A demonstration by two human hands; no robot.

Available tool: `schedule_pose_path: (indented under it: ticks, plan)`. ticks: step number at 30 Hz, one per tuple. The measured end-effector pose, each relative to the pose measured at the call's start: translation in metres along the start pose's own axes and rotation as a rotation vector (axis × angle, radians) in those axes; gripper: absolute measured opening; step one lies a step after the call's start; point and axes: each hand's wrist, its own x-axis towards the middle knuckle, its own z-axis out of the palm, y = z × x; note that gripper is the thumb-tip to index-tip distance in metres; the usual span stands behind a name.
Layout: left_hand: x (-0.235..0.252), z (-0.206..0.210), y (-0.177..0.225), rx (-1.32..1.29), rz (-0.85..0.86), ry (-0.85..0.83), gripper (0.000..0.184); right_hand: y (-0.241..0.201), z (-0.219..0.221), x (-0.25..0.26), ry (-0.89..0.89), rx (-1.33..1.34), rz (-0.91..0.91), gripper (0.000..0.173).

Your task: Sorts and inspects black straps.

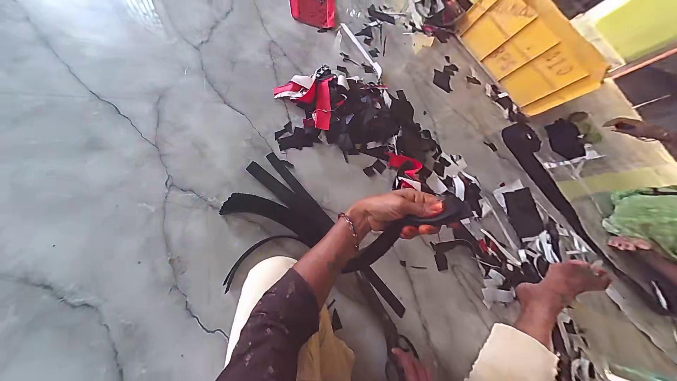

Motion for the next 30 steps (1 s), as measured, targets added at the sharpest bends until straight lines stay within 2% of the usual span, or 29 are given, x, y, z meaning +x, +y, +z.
schedule_pose_path:
  ticks: [1, 3, 5, 6, 7, 8, 9, 10, 11, 13, 15, 17, 20, 22, 24, 27, 29, 30]
  plan:
    - [0.0, -0.001, 0.001, 0.005, 0.004, 0.007, 0.031, -0.028, -0.019, -0.011, 0.02, 0.09, 0.055, 0.033]
    - [0.0, -0.001, 0.001, 0.01, 0.008, 0.019, 0.031, -0.059, -0.031, -0.031, 0.177, 0.227, 0.057, 0.028]
    - [-0.001, 0.0, 0.0, 0.015, 0.003, 0.023, 0.03, -0.077, -0.042, -0.041, 0.198, 0.268, 0.087, 0.028]
    - [-0.002, 0.0, 0.001, 0.029, -0.004, 0.034, 0.03, -0.069, -0.04, -0.036, 0.16, 0.234, 0.083, 0.03]
    - [-0.004, 0.001, 0.002, 0.044, -0.011, 0.054, 0.03, -0.04, -0.023, -0.023, 0.157, 0.163, 0.021, 0.032]
    - [-0.005, 0.0, 0.002, 0.055, -0.015, 0.06, 0.03, 0.009, 0.017, -0.001, 0.301, 0.101, -0.105, 0.032]
    - [-0.005, -0.002, 0.0, 0.058, -0.011, 0.057, 0.027, 0.069, 0.075, 0.033, 0.601, 0.083, -0.273, 0.032]
    - [-0.006, -0.006, 0.0, 0.055, -0.008, 0.043, 0.023, 0.102, 0.1, 0.051, 0.576, 0.057, -0.235, 0.038]
    - [-0.006, -0.009, 0.0, 0.053, -0.01, 0.024, 0.018, 0.116, 0.106, 0.06, 0.487, 0.039, -0.147, 0.044]
    - [-0.008, -0.012, 0.003, 0.047, -0.024, -0.023, 0.018, 0.119, 0.099, 0.065, 0.345, 0.047, -0.017, 0.054]
    - [-0.008, -0.012, 0.008, 0.064, -0.027, -0.028, 0.021, 0.114, 0.085, 0.059, 0.303, 0.037, -0.009, 0.062]
    - [-0.008, -0.009, 0.01, 0.135, -0.027, 0.032, 0.02, 0.108, 0.067, 0.044, 0.207, -0.014, -0.022, 0.074]
    - [0.0, 0.006, 0.013, 0.413, -0.02, 0.264, 0.023, 0.107, 0.044, 0.018, 0.106, 0.016, -0.049, 0.083]
    - [0.009, 0.015, 0.011, 0.71, 0.021, 0.419, 0.022, 0.109, 0.033, -0.004, 0.154, 0.118, 0.022, 0.078]
    - [0.015, 0.018, 0.004, 0.949, 0.102, 0.524, 0.026, 0.113, 0.025, -0.025, 0.289, 0.222, 0.057, 0.064]
    - [0.02, 0.019, -0.007, 1.012, 0.268, 0.571, 0.028, 0.084, -0.004, -0.072, 0.415, 0.397, 0.102, 0.044]
    - [0.023, 0.02, -0.013, 0.975, 0.342, 0.546, 0.026, 0.073, -0.012, -0.097, 0.536, 0.546, 0.113, 0.041]
    - [0.024, 0.023, -0.016, 0.944, 0.361, 0.529, 0.024, 0.083, -0.004, -0.1, 0.643, 0.624, 0.048, 0.044]
